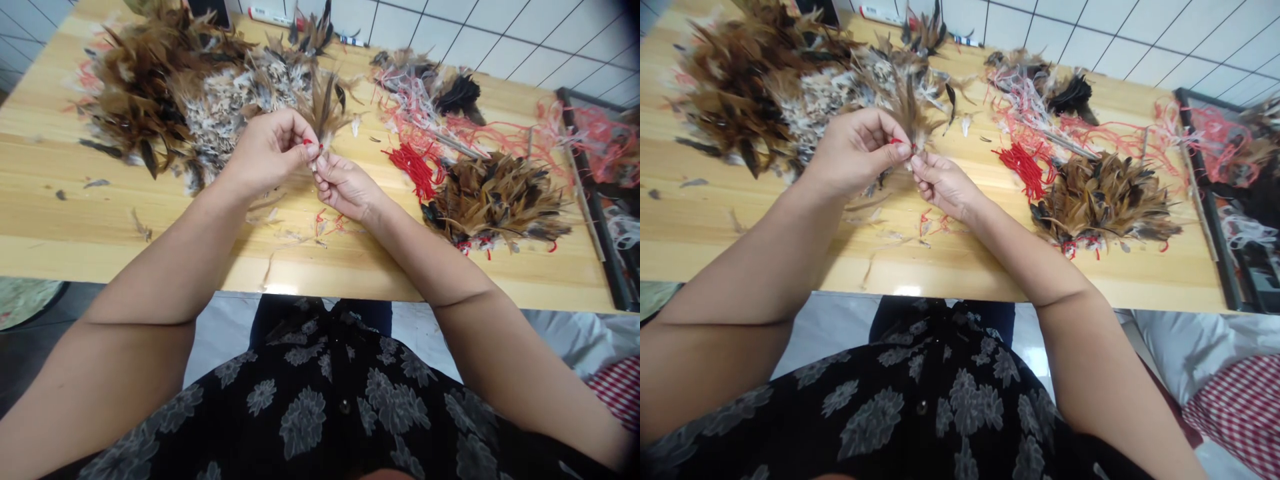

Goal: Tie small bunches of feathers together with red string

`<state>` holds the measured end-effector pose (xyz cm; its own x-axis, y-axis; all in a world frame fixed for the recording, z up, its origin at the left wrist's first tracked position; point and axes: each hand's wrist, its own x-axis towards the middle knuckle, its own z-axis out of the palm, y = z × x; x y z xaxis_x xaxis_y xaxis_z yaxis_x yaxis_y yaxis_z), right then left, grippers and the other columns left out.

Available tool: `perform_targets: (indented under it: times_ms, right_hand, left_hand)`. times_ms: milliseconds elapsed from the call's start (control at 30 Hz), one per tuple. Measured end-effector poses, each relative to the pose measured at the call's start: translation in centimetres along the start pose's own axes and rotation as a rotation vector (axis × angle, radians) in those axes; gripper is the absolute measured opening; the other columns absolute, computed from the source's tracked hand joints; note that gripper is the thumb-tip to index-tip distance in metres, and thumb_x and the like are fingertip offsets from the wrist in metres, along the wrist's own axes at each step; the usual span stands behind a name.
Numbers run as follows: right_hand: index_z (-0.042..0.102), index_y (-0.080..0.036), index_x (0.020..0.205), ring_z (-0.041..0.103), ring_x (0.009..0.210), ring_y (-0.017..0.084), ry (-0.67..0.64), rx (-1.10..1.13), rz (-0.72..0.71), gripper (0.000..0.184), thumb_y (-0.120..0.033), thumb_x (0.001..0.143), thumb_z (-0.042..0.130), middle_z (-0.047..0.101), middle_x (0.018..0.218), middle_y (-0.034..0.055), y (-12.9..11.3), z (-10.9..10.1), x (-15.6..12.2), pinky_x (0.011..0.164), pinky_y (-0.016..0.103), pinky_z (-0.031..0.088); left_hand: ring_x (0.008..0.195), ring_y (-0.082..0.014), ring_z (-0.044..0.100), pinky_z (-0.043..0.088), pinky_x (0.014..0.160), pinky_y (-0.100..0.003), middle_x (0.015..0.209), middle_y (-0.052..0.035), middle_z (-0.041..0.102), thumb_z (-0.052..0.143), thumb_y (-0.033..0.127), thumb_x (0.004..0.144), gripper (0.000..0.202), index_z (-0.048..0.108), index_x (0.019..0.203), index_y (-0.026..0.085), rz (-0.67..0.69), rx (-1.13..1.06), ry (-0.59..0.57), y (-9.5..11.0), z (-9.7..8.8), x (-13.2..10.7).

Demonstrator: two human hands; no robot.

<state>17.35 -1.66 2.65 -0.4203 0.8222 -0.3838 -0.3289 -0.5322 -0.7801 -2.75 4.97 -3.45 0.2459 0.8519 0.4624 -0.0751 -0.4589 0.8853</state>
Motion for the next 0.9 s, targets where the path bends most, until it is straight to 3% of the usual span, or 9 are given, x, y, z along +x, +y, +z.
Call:
perform_targets:
  times_ms: [100,233,433,567,667,900]
  right_hand:
    - [0.064,-0.022,0.091,0.043,0.055,0.005,0.042,0.016,0.006,0.039,-0.007,0.125,0.076,0.054,0.068,-0.0124,0.0,0.2,-0.1,0.055,0.010,0.036]
    - [0.064,-0.023,0.093,0.044,0.055,0.005,0.056,0.039,0.007,0.038,-0.008,0.123,0.082,0.056,0.069,-0.0129,0.1,0.4,-0.1,0.055,0.011,0.036]
    - [0.062,-0.022,0.093,0.041,0.053,0.005,0.075,0.080,0.036,0.039,-0.007,0.128,0.073,0.054,0.067,-0.0127,-0.3,1.2,-0.5,0.054,0.011,0.032]
    - [0.059,-0.022,0.092,0.035,0.051,0.005,0.133,0.119,0.051,0.045,-0.013,0.137,0.054,0.048,0.063,-0.0126,-0.8,2.2,-1.3,0.053,0.010,0.027]
    - [0.057,-0.022,0.092,0.034,0.051,0.004,0.144,0.121,0.054,0.046,-0.016,0.137,0.056,0.046,0.063,-0.0128,-1.1,2.4,-1.7,0.052,0.010,0.028]
    - [0.053,-0.024,0.095,0.033,0.053,0.004,0.139,0.107,0.053,0.044,-0.016,0.138,0.052,0.046,0.066,-0.0128,-0.9,2.2,-1.5,0.053,0.010,0.027]
  left_hand:
    - [0.121,-0.0392,0.076,0.063,0.123,-0.068,0.101,-0.0057,0.078,0.111,0.100,0.090,0.076,0.078,0.108,0.034,-0.023,0.000,-0.027,0.5,0.1,-0.7]
    - [0.140,-0.0401,0.074,0.061,0.126,-0.062,0.108,-0.0066,0.078,0.108,0.096,0.099,0.073,0.079,0.121,0.032,0.004,-0.009,-0.070,2.0,0.5,-1.4]
    - [0.095,-0.0260,0.068,0.066,0.113,-0.056,0.106,-0.0031,0.079,0.113,0.085,0.101,0.064,0.084,0.123,0.032,0.153,0.009,0.033,1.3,0.8,-1.1]
    - [0.094,-0.0275,0.077,0.072,0.109,-0.060,0.104,-0.0056,0.076,0.110,0.094,0.099,0.076,0.089,0.127,0.026,0.217,0.031,-0.013,-0.7,-0.1,-0.7]
    - [0.085,-0.0274,0.083,0.076,0.095,-0.057,0.100,-0.0072,0.076,0.107,0.099,0.099,0.084,0.089,0.124,0.021,0.300,0.051,-0.079,-1.8,-0.7,-0.4]
    - [0.082,-0.0294,0.088,0.082,0.084,-0.056,0.097,-0.0063,0.080,0.111,0.092,0.098,0.077,0.092,0.121,0.022,0.295,0.038,-0.142,-1.6,-1.4,-0.1]
